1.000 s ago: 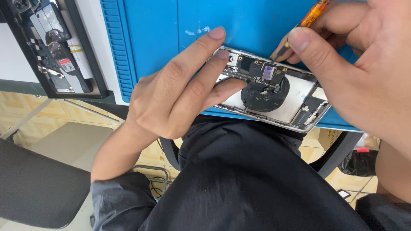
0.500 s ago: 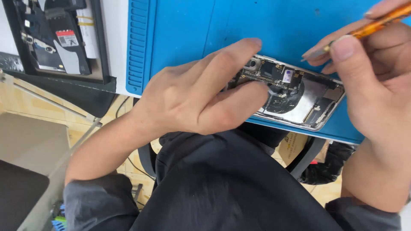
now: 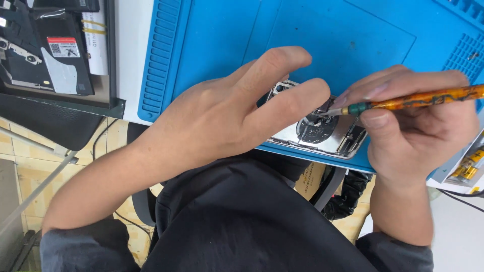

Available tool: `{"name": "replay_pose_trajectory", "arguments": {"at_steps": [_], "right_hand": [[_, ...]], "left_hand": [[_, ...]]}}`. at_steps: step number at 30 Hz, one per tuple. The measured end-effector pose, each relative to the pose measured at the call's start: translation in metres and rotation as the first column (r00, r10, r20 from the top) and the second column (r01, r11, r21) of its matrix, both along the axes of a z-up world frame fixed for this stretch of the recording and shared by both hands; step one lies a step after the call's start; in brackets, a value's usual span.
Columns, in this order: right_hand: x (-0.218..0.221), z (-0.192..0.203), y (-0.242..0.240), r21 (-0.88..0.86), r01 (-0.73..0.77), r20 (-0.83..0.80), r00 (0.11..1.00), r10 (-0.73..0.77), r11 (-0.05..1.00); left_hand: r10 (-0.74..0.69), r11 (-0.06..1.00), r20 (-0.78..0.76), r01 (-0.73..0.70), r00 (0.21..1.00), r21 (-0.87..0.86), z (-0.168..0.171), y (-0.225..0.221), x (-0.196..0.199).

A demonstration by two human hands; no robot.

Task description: Technician performing final assembly of a mobile phone by securing internal components with a screwdriver.

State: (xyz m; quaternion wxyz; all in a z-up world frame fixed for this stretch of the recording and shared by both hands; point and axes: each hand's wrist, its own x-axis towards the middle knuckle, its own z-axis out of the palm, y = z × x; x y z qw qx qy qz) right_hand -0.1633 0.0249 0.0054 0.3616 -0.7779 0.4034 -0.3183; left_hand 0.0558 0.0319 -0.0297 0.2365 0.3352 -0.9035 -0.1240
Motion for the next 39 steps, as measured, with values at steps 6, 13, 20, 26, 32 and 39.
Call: {"name": "replay_pose_trajectory", "arguments": {"at_steps": [6,13,20,26,32,39], "right_hand": [[0.009,-0.010,-0.001,-0.035,-0.051,0.085,0.995,0.054,0.998],[0.020,-0.010,-0.007,-0.028,-0.113,0.004,0.994,0.113,0.993],[0.019,-0.014,-0.007,-0.049,-0.126,-0.031,0.992,0.125,0.991],[0.023,-0.015,-0.010,-0.093,-0.120,-0.044,0.992,0.116,0.988],[0.022,-0.015,-0.011,-0.079,-0.138,-0.068,0.989,0.133,0.987],[0.026,-0.012,-0.012,-0.096,-0.153,-0.113,0.983,0.141,0.984]], "left_hand": [[0.069,0.992,-0.070,-0.076,0.995,-0.103,0.008,-0.003,-0.005],[0.128,0.938,-0.134,-0.164,0.983,-0.306,0.002,-0.007,-0.009],[0.155,0.917,-0.084,-0.175,0.984,-0.358,0.001,-0.008,-0.006],[0.157,0.918,-0.088,-0.179,0.984,-0.353,0.002,-0.010,-0.004],[0.176,0.920,-0.126,-0.209,0.976,-0.331,0.004,-0.011,-0.004],[0.163,0.922,-0.110,-0.191,0.980,-0.337,0.004,-0.011,-0.002]]}}
